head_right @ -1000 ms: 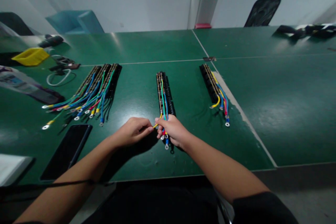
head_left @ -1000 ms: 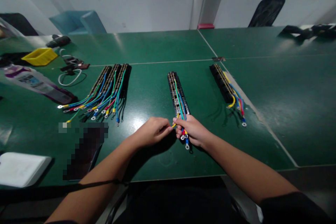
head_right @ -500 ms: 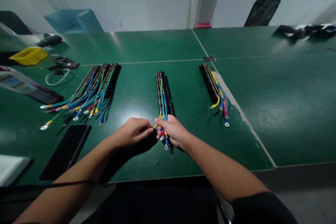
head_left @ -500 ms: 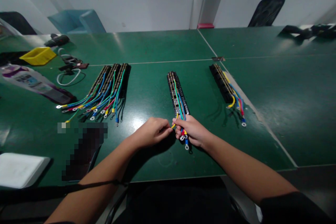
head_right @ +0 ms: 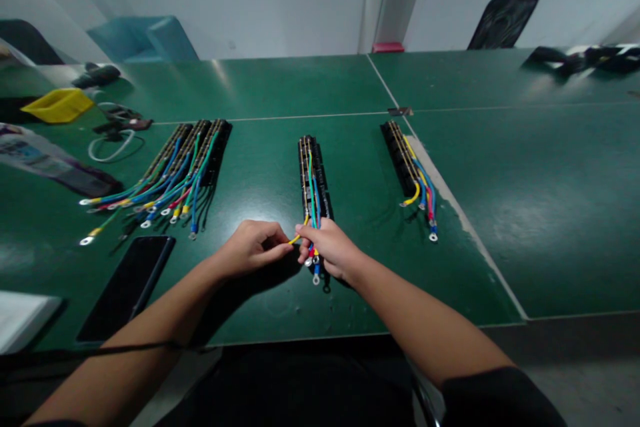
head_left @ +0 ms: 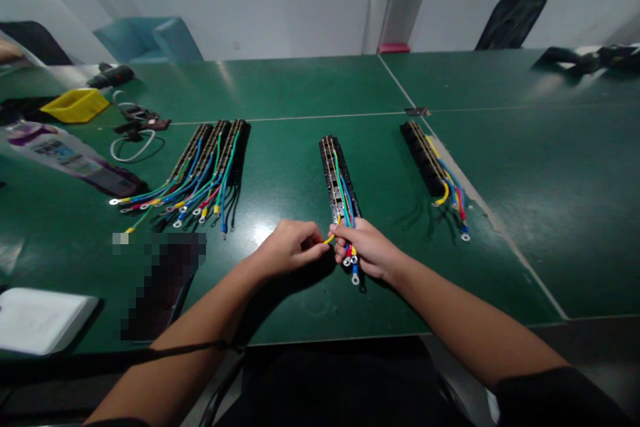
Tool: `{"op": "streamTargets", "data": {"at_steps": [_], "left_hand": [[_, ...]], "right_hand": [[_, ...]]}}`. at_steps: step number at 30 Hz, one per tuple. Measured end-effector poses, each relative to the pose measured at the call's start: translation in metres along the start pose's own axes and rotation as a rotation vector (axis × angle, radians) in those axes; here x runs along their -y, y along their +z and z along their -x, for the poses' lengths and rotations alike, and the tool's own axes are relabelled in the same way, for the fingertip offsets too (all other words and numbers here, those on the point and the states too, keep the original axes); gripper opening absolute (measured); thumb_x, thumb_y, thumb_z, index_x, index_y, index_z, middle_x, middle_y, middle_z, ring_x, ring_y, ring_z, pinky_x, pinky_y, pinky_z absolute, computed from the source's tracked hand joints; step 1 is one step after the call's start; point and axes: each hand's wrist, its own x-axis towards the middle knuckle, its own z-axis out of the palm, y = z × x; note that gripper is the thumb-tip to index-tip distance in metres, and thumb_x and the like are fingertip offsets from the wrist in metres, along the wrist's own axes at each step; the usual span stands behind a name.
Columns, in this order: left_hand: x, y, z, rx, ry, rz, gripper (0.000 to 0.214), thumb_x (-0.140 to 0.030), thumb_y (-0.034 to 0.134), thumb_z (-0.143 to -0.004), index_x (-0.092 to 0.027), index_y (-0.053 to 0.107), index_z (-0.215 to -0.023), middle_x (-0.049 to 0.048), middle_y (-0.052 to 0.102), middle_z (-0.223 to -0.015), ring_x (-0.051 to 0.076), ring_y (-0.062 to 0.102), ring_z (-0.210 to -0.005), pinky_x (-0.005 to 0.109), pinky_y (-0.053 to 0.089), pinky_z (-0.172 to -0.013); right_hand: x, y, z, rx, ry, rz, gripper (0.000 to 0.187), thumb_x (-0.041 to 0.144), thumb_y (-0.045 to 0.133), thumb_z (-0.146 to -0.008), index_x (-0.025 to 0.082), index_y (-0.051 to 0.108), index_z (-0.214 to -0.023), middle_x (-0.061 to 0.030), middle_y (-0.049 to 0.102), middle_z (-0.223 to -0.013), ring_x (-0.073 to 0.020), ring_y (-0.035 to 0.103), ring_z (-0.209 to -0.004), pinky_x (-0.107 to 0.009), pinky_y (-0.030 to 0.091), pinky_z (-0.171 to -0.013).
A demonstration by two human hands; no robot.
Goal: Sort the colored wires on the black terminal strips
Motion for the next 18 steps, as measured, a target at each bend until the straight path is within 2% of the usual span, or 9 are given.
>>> {"op": "streamTargets", "data": {"at_steps": [5, 12, 18], "left_hand": [[0.0001, 0.0001, 0.0001, 0.014, 0.042, -0.042, 0.022, -0.033, 0.053, -0.088, -0.016, 0.063, -0.08, -0.001, 0.064, -0.065, 0.008, 0.054, -0.056, 0.019, 0.033, -0.054], [-0.0002, -0.0012, 0.0003, 0.035, 0.0, 0.042, 0.02, -0.035, 0.061, -0.083, -0.015, 0.063, -0.078, -0.001, 0.067, -0.069, 0.008, 0.057, -0.058, 0.018, 0.036, -0.054], [-0.0015, -0.0007, -0.0005, 0.031, 0.026, -0.038, 0.022, -0.032, 0.053, -0.088, -0.015, 0.064, -0.079, -0.0003, 0.065, -0.067, 0.008, 0.054, -0.056, 0.019, 0.033, -0.054]], "right_hand": [[0.0017, 0.0007, 0.0014, 0.006, 0.007, 0.009, 0.017, 0.015, 0.054, -0.086, 0.015, 0.05, -0.07, 0.0057, 0.048, -0.046, -0.0077, 0.049, -0.036, -0.02, 0.046, -0.037], [0.0007, -0.0004, 0.0005, 0.009, 0.011, 0.013, 0.016, 0.015, 0.054, -0.086, 0.015, 0.05, -0.07, 0.0053, 0.049, -0.046, -0.0081, 0.05, -0.036, -0.021, 0.048, -0.04], [-0.0002, -0.0009, -0.0002, 0.016, 0.007, 0.023, 0.017, 0.017, 0.055, -0.086, 0.015, 0.05, -0.07, 0.0052, 0.049, -0.046, -0.0077, 0.049, -0.037, -0.02, 0.048, -0.04]]}}
